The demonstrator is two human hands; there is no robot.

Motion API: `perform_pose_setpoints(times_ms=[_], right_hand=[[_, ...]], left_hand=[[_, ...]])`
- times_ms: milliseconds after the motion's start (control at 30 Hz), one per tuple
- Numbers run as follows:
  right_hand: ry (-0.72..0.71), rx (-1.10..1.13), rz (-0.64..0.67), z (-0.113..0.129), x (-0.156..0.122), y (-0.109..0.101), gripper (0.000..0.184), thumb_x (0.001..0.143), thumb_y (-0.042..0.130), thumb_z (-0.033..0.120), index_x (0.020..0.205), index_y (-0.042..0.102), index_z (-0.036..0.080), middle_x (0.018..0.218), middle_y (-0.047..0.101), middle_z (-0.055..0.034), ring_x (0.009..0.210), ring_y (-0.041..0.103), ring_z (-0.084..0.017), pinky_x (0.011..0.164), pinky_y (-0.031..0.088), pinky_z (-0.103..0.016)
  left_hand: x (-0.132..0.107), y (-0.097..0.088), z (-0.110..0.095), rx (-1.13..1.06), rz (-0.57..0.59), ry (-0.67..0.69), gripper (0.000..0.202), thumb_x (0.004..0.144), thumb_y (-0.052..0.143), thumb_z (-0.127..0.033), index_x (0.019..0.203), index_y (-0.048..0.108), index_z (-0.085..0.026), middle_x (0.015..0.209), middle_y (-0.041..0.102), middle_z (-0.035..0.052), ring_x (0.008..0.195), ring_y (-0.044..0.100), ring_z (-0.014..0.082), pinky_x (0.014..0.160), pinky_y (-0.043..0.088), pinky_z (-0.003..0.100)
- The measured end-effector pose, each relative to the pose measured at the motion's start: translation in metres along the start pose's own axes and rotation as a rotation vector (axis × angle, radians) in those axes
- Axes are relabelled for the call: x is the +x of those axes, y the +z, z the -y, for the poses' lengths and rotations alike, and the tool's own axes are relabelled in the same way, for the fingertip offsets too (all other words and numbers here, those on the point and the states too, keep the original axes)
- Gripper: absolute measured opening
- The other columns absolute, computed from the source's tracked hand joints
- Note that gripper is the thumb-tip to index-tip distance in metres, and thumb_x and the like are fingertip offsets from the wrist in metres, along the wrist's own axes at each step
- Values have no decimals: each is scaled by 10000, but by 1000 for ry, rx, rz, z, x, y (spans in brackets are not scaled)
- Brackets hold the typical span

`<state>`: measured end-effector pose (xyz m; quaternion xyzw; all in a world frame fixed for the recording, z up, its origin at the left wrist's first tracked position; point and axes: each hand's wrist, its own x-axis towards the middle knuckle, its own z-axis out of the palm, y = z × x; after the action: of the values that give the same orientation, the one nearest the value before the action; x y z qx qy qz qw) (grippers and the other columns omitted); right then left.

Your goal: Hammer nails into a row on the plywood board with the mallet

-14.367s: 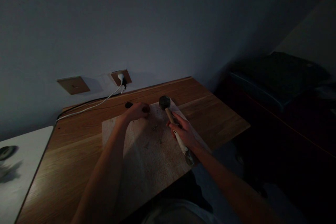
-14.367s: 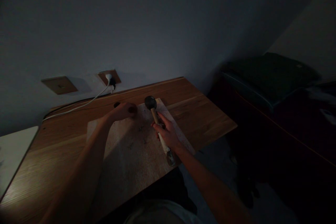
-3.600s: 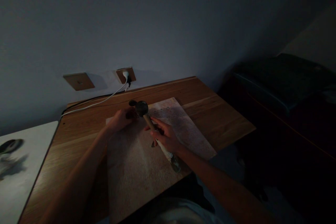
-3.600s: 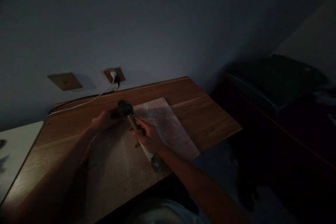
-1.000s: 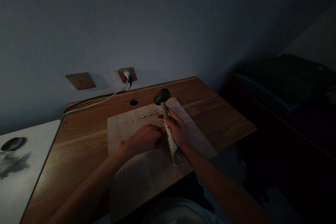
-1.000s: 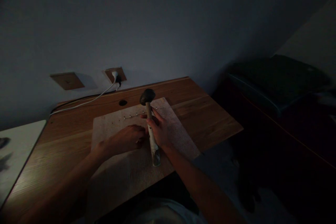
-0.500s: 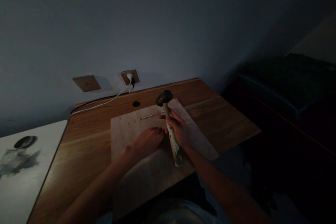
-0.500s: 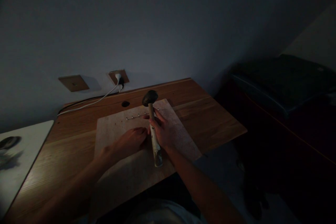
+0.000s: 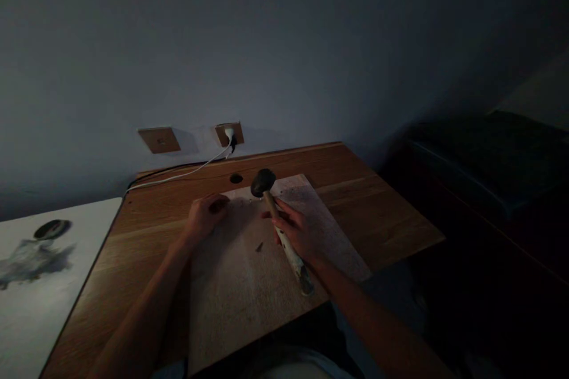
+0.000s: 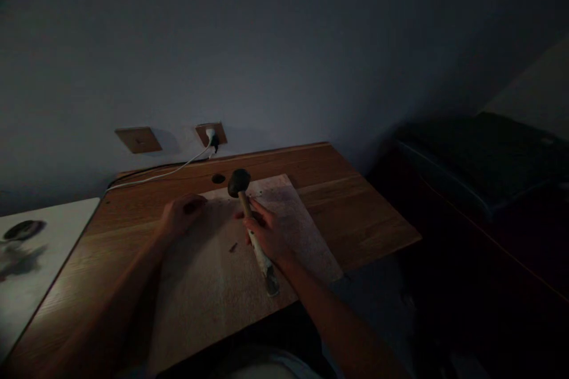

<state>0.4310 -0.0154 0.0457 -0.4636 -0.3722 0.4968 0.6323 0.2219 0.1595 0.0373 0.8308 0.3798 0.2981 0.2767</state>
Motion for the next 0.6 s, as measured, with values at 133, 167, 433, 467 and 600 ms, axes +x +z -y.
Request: perform_pose_setpoints(times_ms=[133, 167, 433, 467, 600], right_hand=[[1, -36, 79, -6, 1, 12, 591, 845, 702, 318, 1416, 572, 233, 1101, 769, -80, 439, 515, -53, 414, 427, -228], [0, -37, 94, -8, 1, 15, 595, 848, 702, 317, 1423, 569, 239, 1100, 768, -75, 442, 515, -51, 421, 442, -230], [27, -31, 69, -16, 3, 21, 595, 849, 690, 314, 1428, 573, 241, 1057, 760, -66, 428, 490, -46, 416, 453, -230], [8, -28, 51, -13, 3, 21, 600, 855, 684, 313, 1438, 563, 241, 1069, 759, -72, 433, 491, -50, 417, 448, -232], [-49, -34, 12, -2, 5, 24, 594, 866, 667, 301, 1446, 559, 239, 1080, 758, -81, 450, 500, -60, 420, 429, -234]], left_hand=[[-5, 1, 12, -111, -149, -69, 300, 757, 590, -347, 953, 733, -170, 873, 755, 51, 754, 678, 179, 715, 545, 264], [-6, 1, 12, -126, -162, -73, 308, 761, 593, -358, 956, 732, -164, 871, 754, 53, 754, 678, 179, 716, 544, 263], [-6, 2, 7, -103, -91, -41, 259, 780, 605, -328, 947, 739, -183, 854, 760, 38, 723, 682, 174, 722, 539, 266], [-6, 3, 7, -100, -89, -32, 248, 786, 603, -324, 938, 741, -185, 845, 760, 37, 716, 681, 171, 717, 537, 262], [-5, 6, 5, -60, -67, 11, 228, 823, 591, -310, 932, 752, -190, 804, 759, 30, 663, 663, 157, 673, 519, 249]])
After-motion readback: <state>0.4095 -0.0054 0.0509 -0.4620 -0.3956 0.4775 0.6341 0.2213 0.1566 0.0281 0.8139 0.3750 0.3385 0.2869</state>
